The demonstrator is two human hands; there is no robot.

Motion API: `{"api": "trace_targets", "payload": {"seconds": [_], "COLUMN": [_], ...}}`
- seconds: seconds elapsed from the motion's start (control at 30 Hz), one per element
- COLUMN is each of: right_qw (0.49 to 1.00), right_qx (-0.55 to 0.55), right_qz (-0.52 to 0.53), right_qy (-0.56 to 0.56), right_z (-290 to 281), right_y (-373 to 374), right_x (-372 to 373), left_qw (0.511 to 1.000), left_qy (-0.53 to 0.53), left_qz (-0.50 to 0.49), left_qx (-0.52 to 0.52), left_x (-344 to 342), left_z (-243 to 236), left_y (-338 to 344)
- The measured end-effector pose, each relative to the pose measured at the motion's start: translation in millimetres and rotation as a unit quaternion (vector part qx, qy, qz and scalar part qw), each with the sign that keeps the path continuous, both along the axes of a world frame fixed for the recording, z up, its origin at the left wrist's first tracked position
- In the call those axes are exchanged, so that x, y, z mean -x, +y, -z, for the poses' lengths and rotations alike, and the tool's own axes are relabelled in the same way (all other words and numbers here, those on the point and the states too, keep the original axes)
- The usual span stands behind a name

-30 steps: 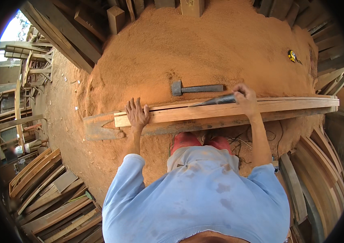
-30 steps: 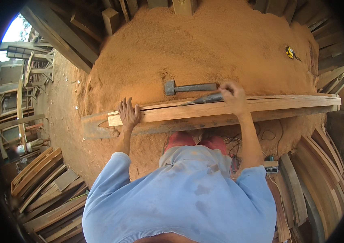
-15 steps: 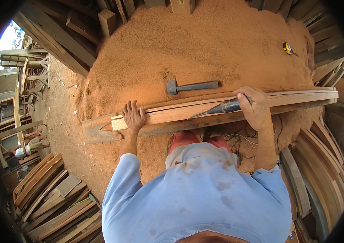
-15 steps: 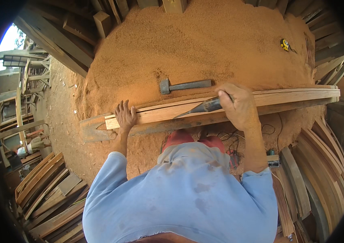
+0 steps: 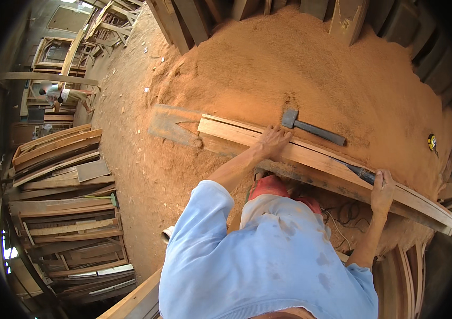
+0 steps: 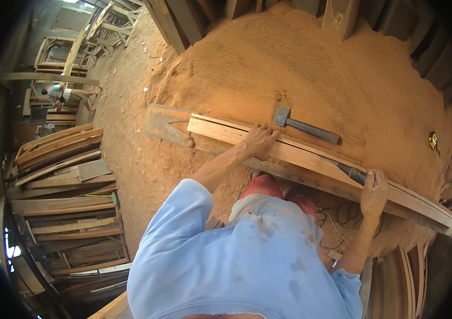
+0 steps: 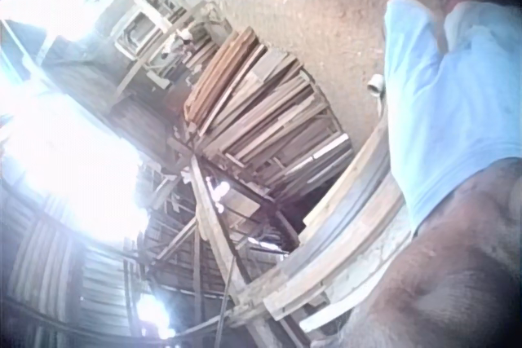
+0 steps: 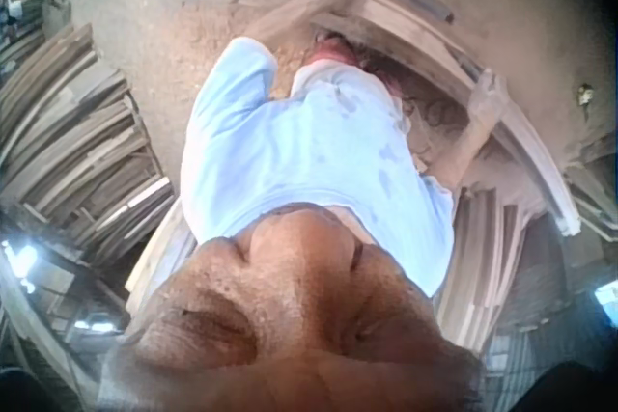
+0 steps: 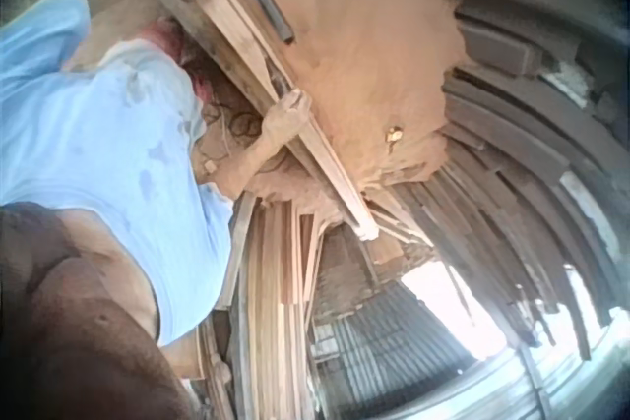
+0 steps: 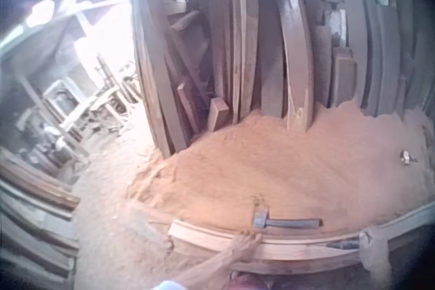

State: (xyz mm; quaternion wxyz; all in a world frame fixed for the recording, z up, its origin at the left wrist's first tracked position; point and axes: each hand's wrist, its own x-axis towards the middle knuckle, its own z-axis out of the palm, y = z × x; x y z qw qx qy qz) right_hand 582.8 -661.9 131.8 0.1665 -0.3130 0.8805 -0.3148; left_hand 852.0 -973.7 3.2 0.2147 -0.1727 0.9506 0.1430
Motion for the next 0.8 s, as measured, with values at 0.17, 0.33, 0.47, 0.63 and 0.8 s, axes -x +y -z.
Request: {"api": "trace_targets", "payload": {"seconds": [0.17, 0.33, 0.47, 0.63, 0.8], "right_qw": [0.997, 0.996, 0.997, 1.000, 1.000], "right_qx": [-0.057, -0.067, -0.074, -0.013, 0.002], "right_qz": [-0.042, -0.062, -0.014, 0.004, -0.008], "right_qy": [-0.034, -0.016, -0.014, -0.016, -0.003], "right_z": [-25.3, -24.7, -30.2, -37.5, -32.0], "right_y": [2.1, 15.1, 25.4, 15.2, 10.5], "right_x": [-4.2, -10.7, -15.1, -18.9, -6.1], "left_qw": [0.999, 0.999, 1.000, 1.000, 0.994], "left_qy": [-0.027, 0.032, -0.008, 0.004, 0.108], "left_qz": [-0.004, 0.020, 0.023, 0.018, -0.005], "left_qx": [-0.017, -0.017, -0.011, -0.012, 0.005], "left_x": [10.1, -4.0, 7.1, 4.4, -8.0], "left_z": [11.2, 12.1, -1.9, -3.2, -0.3], "left_y": [-2.9, -0.1, -1.6, -2.7, 7.3]}}
